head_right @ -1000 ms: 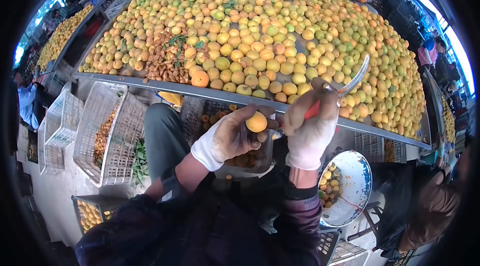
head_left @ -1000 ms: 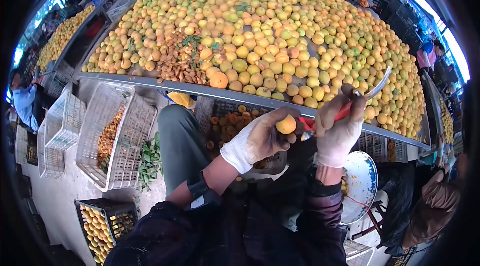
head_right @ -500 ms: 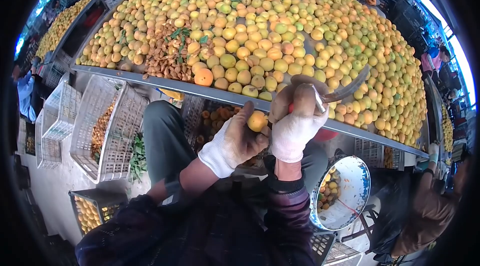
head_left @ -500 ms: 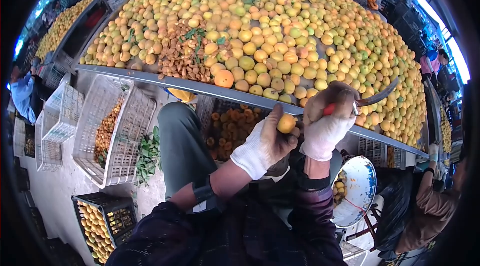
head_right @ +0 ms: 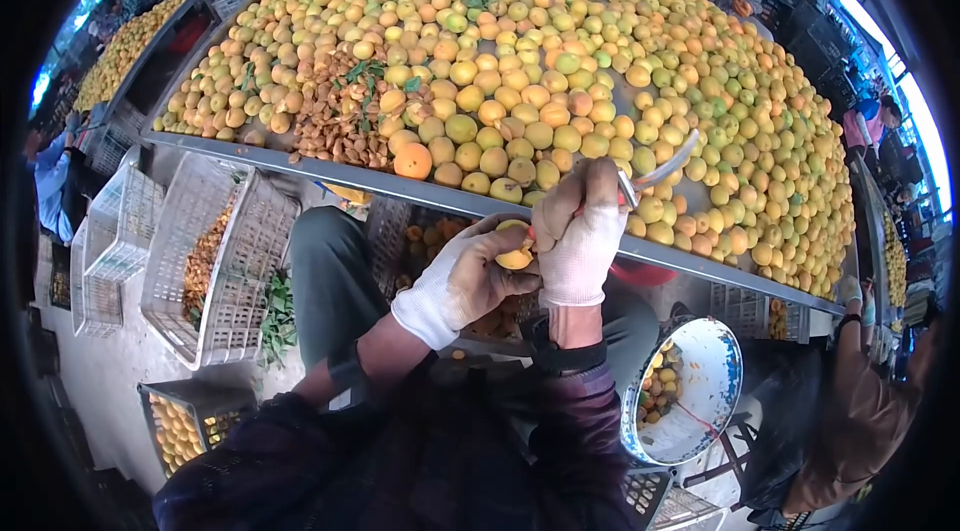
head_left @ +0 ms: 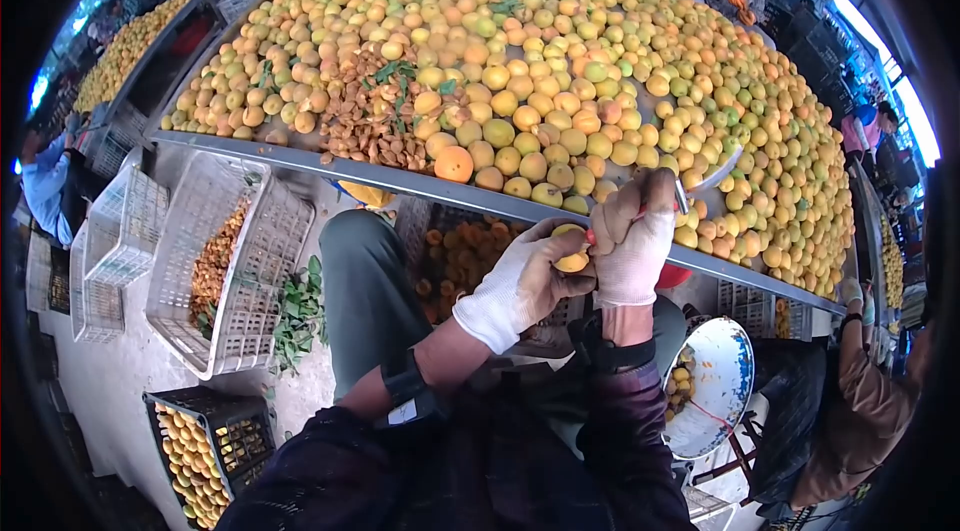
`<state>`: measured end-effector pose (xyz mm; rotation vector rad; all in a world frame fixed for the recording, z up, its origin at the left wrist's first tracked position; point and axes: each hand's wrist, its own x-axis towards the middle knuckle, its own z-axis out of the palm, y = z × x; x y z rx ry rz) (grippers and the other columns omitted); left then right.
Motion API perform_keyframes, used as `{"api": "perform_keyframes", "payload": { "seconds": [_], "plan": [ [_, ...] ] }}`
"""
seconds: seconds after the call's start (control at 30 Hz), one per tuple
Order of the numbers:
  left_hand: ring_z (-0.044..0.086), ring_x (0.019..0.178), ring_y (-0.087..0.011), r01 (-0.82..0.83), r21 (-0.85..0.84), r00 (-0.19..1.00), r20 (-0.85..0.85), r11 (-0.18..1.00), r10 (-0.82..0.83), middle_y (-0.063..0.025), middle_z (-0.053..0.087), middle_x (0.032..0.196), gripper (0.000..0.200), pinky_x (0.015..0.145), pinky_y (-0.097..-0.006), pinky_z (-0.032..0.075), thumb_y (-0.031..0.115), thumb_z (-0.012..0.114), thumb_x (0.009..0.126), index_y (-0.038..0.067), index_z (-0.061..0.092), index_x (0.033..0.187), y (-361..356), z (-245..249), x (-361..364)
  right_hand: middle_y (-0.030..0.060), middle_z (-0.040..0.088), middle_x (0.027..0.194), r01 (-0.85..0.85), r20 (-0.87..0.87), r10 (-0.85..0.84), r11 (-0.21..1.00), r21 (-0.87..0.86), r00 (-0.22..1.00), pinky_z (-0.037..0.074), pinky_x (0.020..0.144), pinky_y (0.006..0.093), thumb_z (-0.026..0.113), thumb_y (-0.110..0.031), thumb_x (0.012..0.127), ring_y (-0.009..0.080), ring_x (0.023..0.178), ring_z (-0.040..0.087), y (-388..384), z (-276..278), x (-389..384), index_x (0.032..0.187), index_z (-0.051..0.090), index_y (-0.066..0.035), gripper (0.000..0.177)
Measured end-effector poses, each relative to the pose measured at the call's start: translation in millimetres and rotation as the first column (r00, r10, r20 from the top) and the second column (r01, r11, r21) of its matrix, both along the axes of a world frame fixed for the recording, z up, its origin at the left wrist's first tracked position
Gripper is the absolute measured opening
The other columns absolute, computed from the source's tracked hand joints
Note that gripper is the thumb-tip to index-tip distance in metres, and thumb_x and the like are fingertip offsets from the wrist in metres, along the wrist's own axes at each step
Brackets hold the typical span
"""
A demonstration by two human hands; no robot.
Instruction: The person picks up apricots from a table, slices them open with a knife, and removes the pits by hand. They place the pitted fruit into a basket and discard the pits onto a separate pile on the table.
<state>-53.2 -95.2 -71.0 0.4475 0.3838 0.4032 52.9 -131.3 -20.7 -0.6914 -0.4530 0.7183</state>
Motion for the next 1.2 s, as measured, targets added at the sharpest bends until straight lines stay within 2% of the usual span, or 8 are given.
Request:
{"api": "perform_keyframes", "payload": {
  "seconds": [0.17,0.3,0.4,0.6,0.83,0.9,0.93,1.2],
  "plan": [
    [0.060,0.092,-0.0216,-0.067,-0.292,0.981,-0.195,0.954,0.009,-0.0092,0.058,0.103,0.039,0.070,-0.0401,0.053,0.039,0.046,0.098,0.006,0.049,0.117,3.1,0.7,9.6,-0.0011,0.037,0.047,0.019,0.023,-0.018,1.000,-0.023,1.000,0.022,0.033,0.0242,0.050,-0.027,0.097,0.0081,0.032,0.029,-5.0,-3.5,-16.9,0.080,0.049,-0.006,0.027],
    [0.059,0.091,-0.0214,-0.216,-0.290,0.972,-0.155,0.933,0.176,-0.0100,0.059,0.101,0.044,0.074,-0.0383,0.050,0.045,0.047,0.096,0.007,0.049,0.118,8.4,-2.2,11.2,-0.0003,0.039,0.046,-0.053,0.086,0.064,0.991,-0.124,0.994,0.023,0.032,0.0256,0.052,-0.021,0.095,0.0094,0.031,0.030,-11.1,-11.3,-8.3,0.076,0.051,-0.005,0.025],
    [0.059,0.091,-0.0221,-0.275,0.100,0.936,-0.199,0.956,0.290,-0.0112,0.058,0.104,0.044,0.078,-0.0321,0.047,0.042,0.051,0.094,0.007,0.049,0.120,21.6,-26.8,20.0,0.0003,0.039,0.046,0.190,0.184,-0.155,0.963,-0.191,0.971,0.023,0.032,0.0255,0.055,-0.021,0.093,0.0098,0.031,0.031,-2.2,-1.7,-18.0,0.077,0.052,-0.005,0.023],
    [0.059,0.087,-0.0212,-0.204,-0.059,0.940,-0.291,0.977,0.178,-0.0103,0.058,0.104,0.038,0.075,-0.0352,0.049,0.037,0.051,0.095,0.009,0.049,0.121,-0.4,8.3,21.7,0.0009,0.042,0.049,0.435,0.153,-0.421,0.897,-0.073,0.894,0.025,0.033,0.0260,0.062,-0.025,0.088,0.0095,0.034,0.035,14.8,19.5,-8.9,0.078,0.051,-0.006,0.024],
    [0.057,0.095,-0.0203,-0.298,-0.114,0.950,-0.137,0.948,0.282,-0.0061,0.057,0.110,0.041,0.076,-0.0390,0.050,0.036,0.052,0.096,0.009,0.047,0.126,-13.2,2.0,43.4,0.0027,0.057,0.078,0.639,0.491,-0.529,0.765,-0.077,0.692,0.043,0.064,0.0233,0.066,-0.020,0.083,0.0089,0.074,0.054,18.1,3.0,-7.3,0.092,0.060,0.000,0.022],
    [0.057,0.090,-0.0196,-0.284,-0.134,0.945,-0.208,0.949,0.253,-0.0057,0.055,0.111,0.040,0.074,-0.0377,0.049,0.038,0.051,0.096,0.010,0.048,0.126,-13.6,7.3,41.7,0.0011,0.055,0.070,0.640,0.453,-0.525,0.755,-0.143,0.721,0.040,0.054,0.0224,0.066,-0.020,0.084,0.0075,0.061,0.051,22.2,-10.3,13.8,0.085,0.059,-0.002,0.020],
    [0.057,0.072,-0.0186,-0.215,-0.076,0.946,-0.264,0.974,0.188,-0.0073,0.058,0.097,0.036,0.061,-0.0345,0.048,0.041,0.048,0.097,0.010,0.051,0.116,-10.0,9.8,39.3,-0.0025,0.047,0.059,0.369,0.120,-0.352,0.910,-0.188,0.928,0.032,0.043,0.0215,0.064,-0.022,0.086,0.0056,0.047,0.041,19.4,-12.6,21.4,0.084,0.056,-0.004,0.020],
    [0.051,0.052,-0.0153,0.028,-0.355,0.992,-0.105,0.934,-0.070,-0.0065,0.056,0.072,0.032,0.045,-0.0254,0.039,0.040,0.047,0.097,0.009,0.051,0.099,15.0,-9.3,32.8,-0.0046,0.034,0.062,0.105,-0.388,-0.073,0.992,0.062,0.919,0.018,0.034,0.0220,0.050,-0.041,0.096,0.0049,0.040,0.023,18.8,-47.8,45.4,0.093,0.050,-0.009,0.032]
  ]
}}
